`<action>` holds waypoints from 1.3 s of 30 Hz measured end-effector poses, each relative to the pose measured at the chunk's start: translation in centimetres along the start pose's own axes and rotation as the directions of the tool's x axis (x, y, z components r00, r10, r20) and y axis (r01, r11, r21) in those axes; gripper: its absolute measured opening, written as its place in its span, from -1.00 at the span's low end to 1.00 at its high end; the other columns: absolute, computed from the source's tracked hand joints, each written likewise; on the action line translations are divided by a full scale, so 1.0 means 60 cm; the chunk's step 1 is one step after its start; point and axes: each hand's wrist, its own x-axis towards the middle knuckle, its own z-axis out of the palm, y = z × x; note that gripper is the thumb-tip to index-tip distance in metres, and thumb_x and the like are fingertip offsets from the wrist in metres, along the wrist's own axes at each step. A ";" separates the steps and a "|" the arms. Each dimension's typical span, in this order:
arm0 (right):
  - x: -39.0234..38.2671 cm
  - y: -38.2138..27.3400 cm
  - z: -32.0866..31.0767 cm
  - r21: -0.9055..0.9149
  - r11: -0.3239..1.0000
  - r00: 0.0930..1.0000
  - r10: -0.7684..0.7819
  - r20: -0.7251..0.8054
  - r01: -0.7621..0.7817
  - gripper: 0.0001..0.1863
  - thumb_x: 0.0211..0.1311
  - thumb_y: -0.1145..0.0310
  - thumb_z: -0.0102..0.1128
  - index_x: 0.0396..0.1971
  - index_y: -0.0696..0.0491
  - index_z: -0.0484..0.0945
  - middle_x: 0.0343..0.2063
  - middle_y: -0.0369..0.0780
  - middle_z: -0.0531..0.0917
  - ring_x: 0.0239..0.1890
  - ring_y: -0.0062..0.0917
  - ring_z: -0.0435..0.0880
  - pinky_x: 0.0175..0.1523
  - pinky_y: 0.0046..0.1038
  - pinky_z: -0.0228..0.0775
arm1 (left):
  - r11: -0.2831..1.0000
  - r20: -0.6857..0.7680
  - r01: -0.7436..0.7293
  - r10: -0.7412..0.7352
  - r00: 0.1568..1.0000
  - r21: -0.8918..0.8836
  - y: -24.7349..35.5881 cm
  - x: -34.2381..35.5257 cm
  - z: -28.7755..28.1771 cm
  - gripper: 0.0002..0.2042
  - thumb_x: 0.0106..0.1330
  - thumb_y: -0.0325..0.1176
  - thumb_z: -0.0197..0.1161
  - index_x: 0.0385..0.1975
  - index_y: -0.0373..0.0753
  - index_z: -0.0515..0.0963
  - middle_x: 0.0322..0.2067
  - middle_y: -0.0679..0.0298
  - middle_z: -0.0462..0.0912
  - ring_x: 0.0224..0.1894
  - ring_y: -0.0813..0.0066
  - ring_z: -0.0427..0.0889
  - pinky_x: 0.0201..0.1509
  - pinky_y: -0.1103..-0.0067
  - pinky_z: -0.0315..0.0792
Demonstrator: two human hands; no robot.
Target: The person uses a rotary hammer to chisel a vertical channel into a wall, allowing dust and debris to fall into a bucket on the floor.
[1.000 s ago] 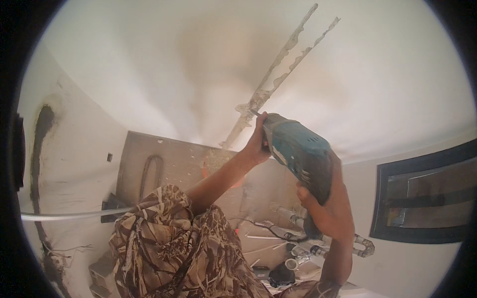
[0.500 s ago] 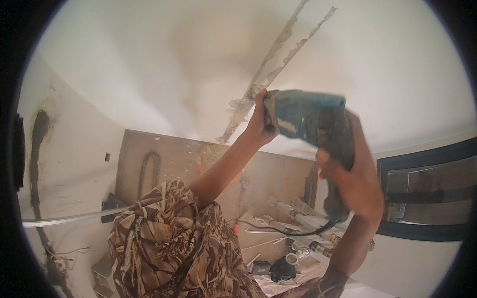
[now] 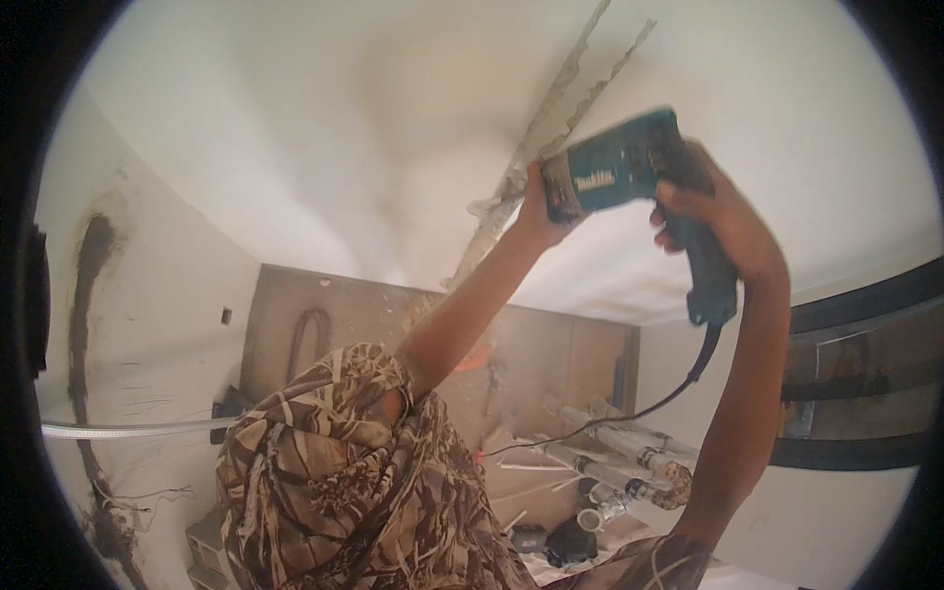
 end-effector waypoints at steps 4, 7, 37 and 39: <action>-0.074 0.132 0.027 0.017 1.000 0.997 -0.005 -0.071 0.006 -0.17 0.13 0.21 0.45 0.35 0.08 0.21 -0.16 -0.13 0.60 -0.30 -0.49 0.64 -0.23 -0.43 0.56 | 0.985 -0.088 0.055 -0.041 0.995 0.163 -0.038 -0.039 -0.074 -0.41 0.35 0.30 0.11 0.07 -0.09 0.47 -0.01 0.24 0.58 0.06 0.33 0.58 0.19 0.25 0.51; -0.163 0.238 0.100 0.202 0.978 0.973 0.092 -0.209 -0.049 -0.14 0.18 0.31 0.40 0.41 0.11 0.11 0.11 -0.09 0.49 -0.06 -0.45 0.61 -0.08 -0.39 0.60 | 0.908 -0.333 0.191 -0.060 0.941 0.374 -0.060 -0.108 -0.131 -0.40 0.26 0.37 0.18 -0.03 -0.05 0.51 -0.13 0.32 0.59 -0.08 0.43 0.58 -0.01 0.30 0.55; -0.298 0.301 0.406 0.311 0.950 0.894 0.169 -0.416 -0.035 -0.06 0.17 0.38 0.36 0.45 0.19 -0.03 0.16 0.10 0.48 0.20 -0.15 0.52 0.28 -0.22 0.33 | 0.728 -0.316 0.345 -0.184 0.931 0.593 0.036 -0.253 -0.207 -0.35 0.34 0.27 0.16 0.09 -0.25 0.43 -0.06 0.13 0.61 -0.01 0.35 0.65 0.14 0.44 0.56; -0.310 0.308 0.404 0.327 0.943 0.883 0.207 -0.422 -0.065 -0.06 0.18 0.33 0.38 0.44 0.22 -0.01 0.14 0.14 0.51 0.19 -0.08 0.55 0.25 -0.22 0.36 | 0.719 -0.341 0.356 -0.174 0.924 0.597 0.024 -0.258 -0.209 -0.35 0.34 0.27 0.17 0.10 -0.24 0.42 -0.05 0.15 0.60 -0.01 0.36 0.65 0.14 0.47 0.54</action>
